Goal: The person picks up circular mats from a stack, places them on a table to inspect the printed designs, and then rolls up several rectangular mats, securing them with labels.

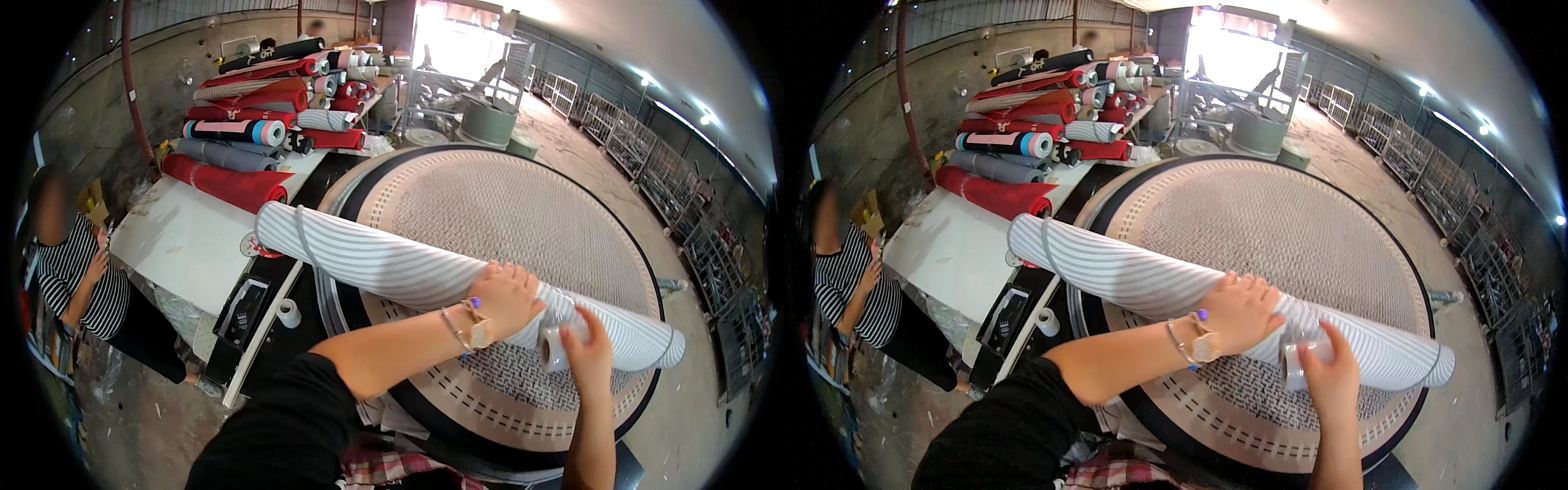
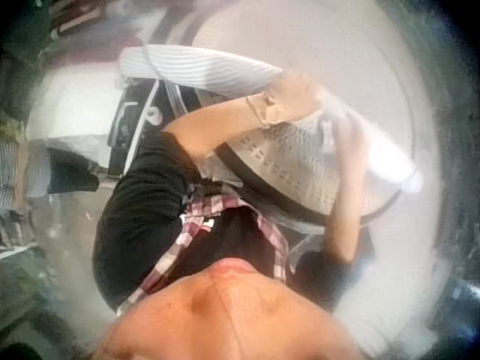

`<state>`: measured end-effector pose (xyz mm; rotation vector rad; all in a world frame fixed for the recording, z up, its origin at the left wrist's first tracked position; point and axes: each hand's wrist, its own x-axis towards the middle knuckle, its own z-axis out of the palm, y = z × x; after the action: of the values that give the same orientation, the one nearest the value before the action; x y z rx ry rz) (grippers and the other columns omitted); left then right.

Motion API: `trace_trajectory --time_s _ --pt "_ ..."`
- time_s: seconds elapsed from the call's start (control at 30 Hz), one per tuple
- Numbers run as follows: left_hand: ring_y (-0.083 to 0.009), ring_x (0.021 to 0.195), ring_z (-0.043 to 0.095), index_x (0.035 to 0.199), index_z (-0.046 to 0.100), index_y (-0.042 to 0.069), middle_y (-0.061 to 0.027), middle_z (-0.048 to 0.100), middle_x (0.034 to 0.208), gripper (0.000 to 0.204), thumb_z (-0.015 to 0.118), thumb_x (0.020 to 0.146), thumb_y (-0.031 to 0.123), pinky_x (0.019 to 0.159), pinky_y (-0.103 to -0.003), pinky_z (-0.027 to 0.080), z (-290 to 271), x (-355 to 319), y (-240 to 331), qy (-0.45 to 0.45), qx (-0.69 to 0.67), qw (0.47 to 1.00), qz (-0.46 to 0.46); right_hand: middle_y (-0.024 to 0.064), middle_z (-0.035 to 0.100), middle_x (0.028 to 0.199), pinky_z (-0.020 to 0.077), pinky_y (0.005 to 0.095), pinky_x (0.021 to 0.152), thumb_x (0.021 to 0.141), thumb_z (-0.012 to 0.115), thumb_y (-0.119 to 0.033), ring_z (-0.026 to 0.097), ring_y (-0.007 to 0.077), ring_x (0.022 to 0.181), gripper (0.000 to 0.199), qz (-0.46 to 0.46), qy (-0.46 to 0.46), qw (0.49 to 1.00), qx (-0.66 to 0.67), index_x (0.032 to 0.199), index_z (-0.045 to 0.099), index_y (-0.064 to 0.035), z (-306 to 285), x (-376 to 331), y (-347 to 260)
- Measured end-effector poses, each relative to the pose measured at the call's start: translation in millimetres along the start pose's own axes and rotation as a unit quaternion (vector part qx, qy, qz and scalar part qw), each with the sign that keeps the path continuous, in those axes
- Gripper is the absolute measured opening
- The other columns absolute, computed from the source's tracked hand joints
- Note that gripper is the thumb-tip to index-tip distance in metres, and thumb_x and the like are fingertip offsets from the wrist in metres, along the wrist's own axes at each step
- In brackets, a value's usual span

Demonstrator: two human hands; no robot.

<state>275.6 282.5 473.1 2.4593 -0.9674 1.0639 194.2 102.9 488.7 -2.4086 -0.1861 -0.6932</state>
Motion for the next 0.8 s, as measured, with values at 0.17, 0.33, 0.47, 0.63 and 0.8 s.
trace_trajectory --time_s 0.17,0.33,0.47,0.63,0.8 --pt "-0.0239 0.073 0.059 0.075 0.064 0.008 -0.0097 0.06 0.07 0.033 0.046 0.08 0.036 0.071 -0.041 0.042 33.2 39.9 -33.6 -0.216 -0.109 0.962 -0.122 0.0165 0.059 0.075 0.0434 0.0296 0.05 0.07 0.063 -0.021 0.054 0.02 0.052 0.064 0.16 -0.18 0.968 -0.069 0.128 0.036 -0.0137 14.8 -15.7 -18.6" --pt "-0.0242 0.08 0.058 0.082 0.064 0.007 -0.0103 0.061 0.077 0.035 0.046 0.079 0.037 0.083 -0.041 0.036 62.6 39.5 -17.0 0.002 0.045 0.993 -0.114 0.0156 0.059 0.075 0.0434 0.0288 0.054 0.072 0.061 -0.024 0.054 0.0171 0.056 0.057 0.086 -0.085 0.989 -0.089 0.125 0.041 -0.0139 49.9 70.6 47.6" --pt "-0.0211 0.078 0.057 0.082 0.062 0.008 -0.0053 0.06 0.077 0.031 0.05 0.077 0.036 0.078 -0.038 0.037 72.8 29.9 -46.6 0.103 0.129 0.983 -0.078 0.0189 0.06 0.088 0.0442 0.0289 0.069 0.075 0.059 -0.027 0.059 0.0192 0.077 0.052 0.18 -0.156 0.971 0.029 0.122 0.044 -0.0126 52.4 77.4 11.1" --pt "-0.0195 0.075 0.055 0.076 0.06 0.008 -0.0041 0.058 0.075 0.024 0.054 0.074 0.031 0.07 -0.036 0.038 104.3 81.1 -59.9 0.004 0.027 0.994 -0.102 0.0214 0.057 0.099 0.0423 0.0313 0.077 0.077 0.055 -0.032 0.057 0.0289 0.091 0.057 0.095 -0.164 0.982 0.016 0.127 0.037 -0.0129 67.8 91.7 61.3" --pt "-0.0194 0.072 0.051 0.075 0.059 0.009 -0.0026 0.055 0.07 0.023 0.057 0.071 0.032 0.069 -0.034 0.037 134.6 81.4 -76.6 0.155 0.038 0.986 -0.054 0.0168 0.06 0.09 0.0435 0.0348 0.074 0.079 0.05 -0.039 0.058 0.0282 0.086 0.053 0.149 -0.099 0.973 -0.148 0.124 0.039 -0.012 84.5 151.0 44.0"
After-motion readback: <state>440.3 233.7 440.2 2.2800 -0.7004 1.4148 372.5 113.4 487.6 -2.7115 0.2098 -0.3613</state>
